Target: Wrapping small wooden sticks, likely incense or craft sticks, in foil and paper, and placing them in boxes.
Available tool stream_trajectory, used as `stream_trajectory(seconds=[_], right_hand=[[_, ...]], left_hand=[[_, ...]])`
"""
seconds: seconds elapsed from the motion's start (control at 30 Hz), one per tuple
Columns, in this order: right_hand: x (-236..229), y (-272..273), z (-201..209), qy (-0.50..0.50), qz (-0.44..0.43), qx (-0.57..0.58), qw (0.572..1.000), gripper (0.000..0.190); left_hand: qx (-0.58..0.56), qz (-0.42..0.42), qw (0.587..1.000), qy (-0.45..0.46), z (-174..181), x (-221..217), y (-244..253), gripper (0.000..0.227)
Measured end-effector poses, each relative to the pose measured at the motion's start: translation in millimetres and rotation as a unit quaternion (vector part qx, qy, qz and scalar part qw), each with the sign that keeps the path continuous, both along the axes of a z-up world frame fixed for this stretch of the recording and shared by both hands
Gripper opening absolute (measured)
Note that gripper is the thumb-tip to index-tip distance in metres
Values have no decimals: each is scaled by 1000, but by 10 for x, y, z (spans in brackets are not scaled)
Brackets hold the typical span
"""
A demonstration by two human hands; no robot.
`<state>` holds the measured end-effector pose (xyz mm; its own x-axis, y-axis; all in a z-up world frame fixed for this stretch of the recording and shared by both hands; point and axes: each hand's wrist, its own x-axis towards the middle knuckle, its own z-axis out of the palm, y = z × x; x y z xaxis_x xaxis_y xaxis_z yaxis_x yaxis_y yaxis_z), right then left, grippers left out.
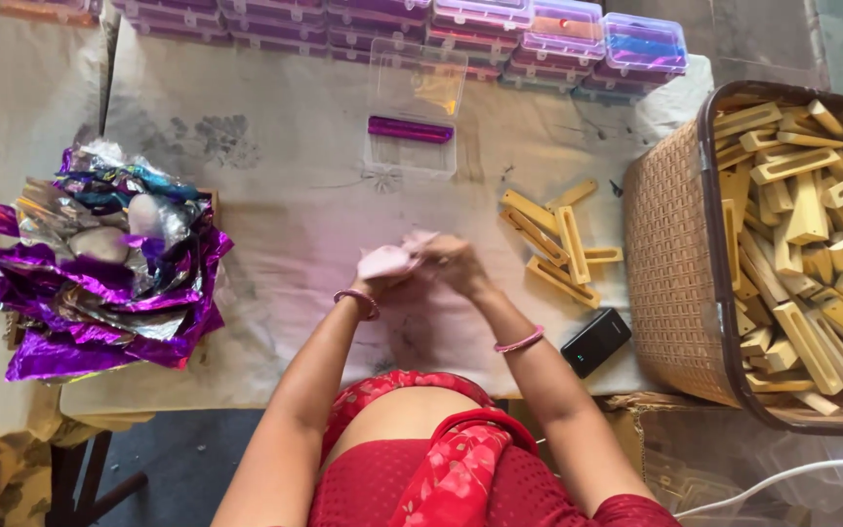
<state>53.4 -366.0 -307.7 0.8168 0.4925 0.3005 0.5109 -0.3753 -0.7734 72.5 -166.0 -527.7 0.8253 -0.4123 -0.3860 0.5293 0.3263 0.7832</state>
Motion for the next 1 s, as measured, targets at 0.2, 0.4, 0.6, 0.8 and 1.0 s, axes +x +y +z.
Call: stream_trajectory(seconds=[0.2,0.4,0.6,0.8,1.0], right_hand=[[18,-244,23,-33,-378,-138,915,15],[-408,377,-482,-214,-127,-208,946,47],[-287,281,-189,-108,-147,-248,951,34],[-162,147,-334,-174,-266,-316,894,23],[-453,576,-497,-128,-167,-363,908,18]], left_hand=[[-125,84,980,134,610,-112,-15,41],[-156,108,977,97,524,-131,-54,36],[-184,127,964,140,348,-168,-45,34],[-125,104,984,77,630,-254,-20,36],[-180,131,973,60,-318,-179,-64,26]])
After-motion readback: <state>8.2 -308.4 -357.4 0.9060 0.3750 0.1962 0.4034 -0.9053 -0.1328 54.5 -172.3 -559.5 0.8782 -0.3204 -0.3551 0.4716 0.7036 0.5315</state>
